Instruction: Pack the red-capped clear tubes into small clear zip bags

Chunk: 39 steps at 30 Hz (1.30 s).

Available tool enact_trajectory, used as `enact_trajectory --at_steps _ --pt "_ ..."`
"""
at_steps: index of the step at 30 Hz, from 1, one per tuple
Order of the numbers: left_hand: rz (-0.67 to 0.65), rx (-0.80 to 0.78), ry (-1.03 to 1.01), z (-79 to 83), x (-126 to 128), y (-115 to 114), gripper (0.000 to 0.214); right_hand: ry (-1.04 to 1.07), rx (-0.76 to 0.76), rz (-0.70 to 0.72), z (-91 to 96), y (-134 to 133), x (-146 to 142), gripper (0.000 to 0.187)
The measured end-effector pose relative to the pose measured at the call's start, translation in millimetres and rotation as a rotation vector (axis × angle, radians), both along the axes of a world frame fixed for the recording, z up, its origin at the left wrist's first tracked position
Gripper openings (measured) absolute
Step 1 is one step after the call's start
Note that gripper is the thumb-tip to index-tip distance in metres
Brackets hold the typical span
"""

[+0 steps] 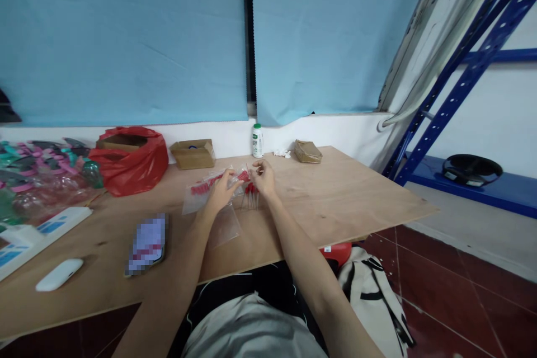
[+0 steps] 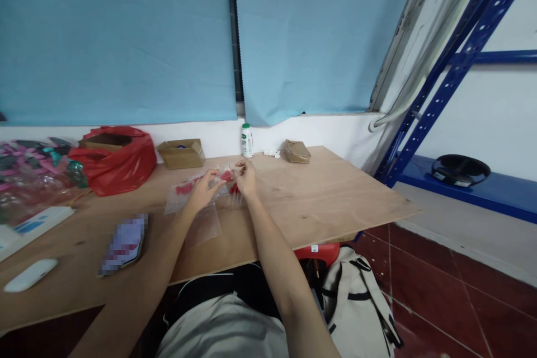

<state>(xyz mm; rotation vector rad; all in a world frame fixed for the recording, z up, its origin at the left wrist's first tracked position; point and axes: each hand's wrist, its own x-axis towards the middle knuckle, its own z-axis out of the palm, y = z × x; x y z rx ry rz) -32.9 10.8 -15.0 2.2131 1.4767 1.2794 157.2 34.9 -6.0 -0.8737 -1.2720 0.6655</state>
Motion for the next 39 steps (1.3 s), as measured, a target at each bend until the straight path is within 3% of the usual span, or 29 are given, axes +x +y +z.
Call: enact_trajectory --at_steps 4,10,16,21,25,29,39 --pt "0.041 -0.014 -0.04 -3.9 -2.3 3.9 0.04 -0.018 -0.059 0.217 0.1 3.9 0.9 0.018" --pt "0.065 0.013 -0.169 -3.1 -3.8 5.3 0.035 -0.015 -0.051 0.372 -2.4 9.6 0.4 0.026" --pt "0.26 0.013 -0.078 6.1 -6.1 -2.1 0.039 -0.08 -0.07 0.499 -2.3 3.8 5.1 0.039" --pt "0.318 0.032 -0.003 13.1 -4.5 -8.7 0.038 -0.145 -0.066 0.471 0.2 -3.2 2.4 0.041" --pt "0.31 0.043 -0.006 15.1 -4.0 -8.8 0.039 -0.182 -0.004 0.308 4.5 -7.4 -0.3 0.013" --pt "0.303 0.052 0.008 13.9 -4.0 -6.1 0.041 -0.292 0.08 0.212 7.1 -11.6 0.2 0.008" --pt "0.208 0.019 -0.022 6.2 -6.3 -2.4 0.041 -0.244 0.017 0.41 2.4 -10.1 1.8 0.037"
